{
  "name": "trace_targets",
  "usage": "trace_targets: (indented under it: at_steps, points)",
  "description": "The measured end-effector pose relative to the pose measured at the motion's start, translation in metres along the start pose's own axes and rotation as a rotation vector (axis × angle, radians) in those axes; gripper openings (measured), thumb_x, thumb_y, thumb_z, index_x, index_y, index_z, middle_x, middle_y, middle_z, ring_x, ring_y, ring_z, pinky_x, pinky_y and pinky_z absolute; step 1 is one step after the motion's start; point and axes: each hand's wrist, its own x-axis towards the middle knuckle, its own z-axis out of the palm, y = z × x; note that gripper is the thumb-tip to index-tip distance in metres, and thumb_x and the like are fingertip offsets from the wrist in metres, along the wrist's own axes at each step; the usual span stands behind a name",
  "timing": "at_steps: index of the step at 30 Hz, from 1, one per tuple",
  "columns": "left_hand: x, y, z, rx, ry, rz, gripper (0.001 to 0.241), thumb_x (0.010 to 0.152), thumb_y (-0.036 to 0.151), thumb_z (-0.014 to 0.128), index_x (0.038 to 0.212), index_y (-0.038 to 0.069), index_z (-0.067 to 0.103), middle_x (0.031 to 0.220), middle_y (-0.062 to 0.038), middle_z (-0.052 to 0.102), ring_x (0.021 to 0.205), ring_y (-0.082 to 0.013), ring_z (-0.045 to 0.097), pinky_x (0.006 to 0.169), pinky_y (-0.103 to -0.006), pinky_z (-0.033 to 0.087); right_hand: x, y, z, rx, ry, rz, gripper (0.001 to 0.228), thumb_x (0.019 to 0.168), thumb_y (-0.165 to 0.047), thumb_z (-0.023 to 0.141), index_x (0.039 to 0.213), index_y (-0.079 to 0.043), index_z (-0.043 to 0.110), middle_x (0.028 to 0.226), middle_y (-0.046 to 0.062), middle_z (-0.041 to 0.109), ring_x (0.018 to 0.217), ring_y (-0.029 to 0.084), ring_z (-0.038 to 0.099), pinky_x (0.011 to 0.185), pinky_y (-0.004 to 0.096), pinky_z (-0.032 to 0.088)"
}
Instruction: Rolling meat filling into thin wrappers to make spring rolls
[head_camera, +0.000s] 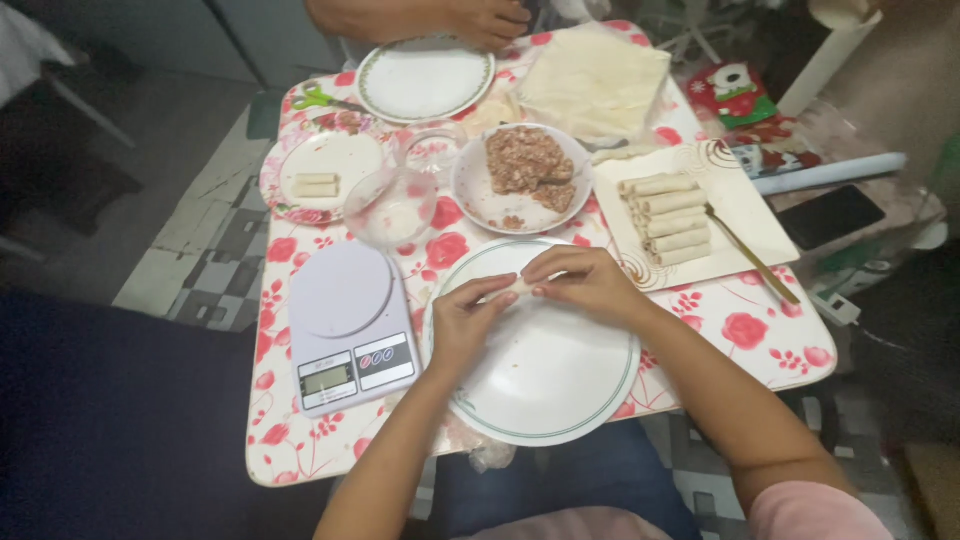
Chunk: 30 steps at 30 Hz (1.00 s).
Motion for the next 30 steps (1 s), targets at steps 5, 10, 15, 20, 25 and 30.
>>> trace_targets:
  at_steps: [5, 10, 15, 20, 25, 30]
  points:
    - [-0.002, 0.016, 0.003, 0.034, -0.097, 0.066, 0.055, 0.071, 0.016, 0.065, 0.118, 0.001, 0.042, 0.123, -0.019, 0.040, 0.106, -0.0327, 0.047, 0.082, -0.0377, 0.045, -0.009, -0.018, -0.069, -0.206, 0.206, -0.121, 0.011, 0.070, -0.001, 0.064, 0.081, -0.001, 0.064, 0.089, 0.016, 0.062, 0.088, 0.024, 0.058, 0.076, 0.031, 0.045]
    - [-0.002, 0.024, -0.001, 0.081, -0.101, -0.013, 0.049, 0.083, 0.017, 0.049, 0.126, 0.001, 0.030, 0.126, -0.020, 0.031, 0.108, -0.0363, 0.045, 0.086, -0.0426, 0.042, -0.034, -0.009, -0.134, -0.305, 0.523, 0.062, 0.021, 0.068, 0.006, 0.065, 0.088, -0.001, 0.061, 0.091, 0.011, 0.060, 0.086, 0.013, 0.056, 0.080, 0.021, 0.043]
    - [-0.002, 0.024, 0.001, 0.182, -0.178, -0.047, 0.051, 0.084, 0.020, 0.045, 0.127, 0.003, 0.026, 0.127, -0.020, 0.027, 0.107, -0.0372, 0.045, 0.088, -0.0450, 0.041, -0.035, 0.014, -0.150, -0.490, 0.468, 0.168, 0.018, 0.072, 0.002, 0.062, 0.088, -0.007, 0.064, 0.092, 0.012, 0.061, 0.091, 0.020, 0.055, 0.084, 0.032, 0.040]
    - [-0.001, 0.032, -0.007, 0.309, -0.098, 0.049, 0.053, 0.083, 0.019, 0.047, 0.128, 0.002, 0.025, 0.127, -0.021, 0.026, 0.108, -0.0371, 0.043, 0.086, -0.0437, 0.041, -0.028, 0.023, -0.151, -0.885, 0.518, 0.053, 0.022, 0.068, -0.002, 0.063, 0.086, -0.015, 0.065, 0.109, 0.008, 0.055, 0.102, 0.029, 0.050, 0.090, 0.038, 0.037]
    - [0.002, 0.026, -0.015, 0.693, -0.016, 0.298, 0.057, 0.078, 0.018, 0.054, 0.127, 0.004, 0.029, 0.125, -0.019, 0.030, 0.114, -0.0349, 0.038, 0.089, -0.0398, 0.039, 0.035, 0.010, -0.149, -0.961, 0.494, -0.291, 0.024, 0.066, 0.002, 0.064, 0.086, -0.013, 0.065, 0.110, 0.010, 0.053, 0.097, 0.027, 0.052, 0.087, 0.037, 0.040]
    - [-0.001, 0.022, -0.018, 1.022, -0.093, 0.629, 0.045, 0.081, 0.018, 0.051, 0.122, 0.006, 0.036, 0.125, -0.018, 0.039, 0.108, -0.0307, 0.047, 0.086, -0.0351, 0.041, 0.139, 0.038, -0.188, -1.324, 0.110, -0.124, 0.030, 0.063, -0.001, 0.048, 0.084, -0.015, 0.064, 0.095, 0.001, 0.060, 0.091, 0.022, 0.054, 0.073, 0.035, 0.042]
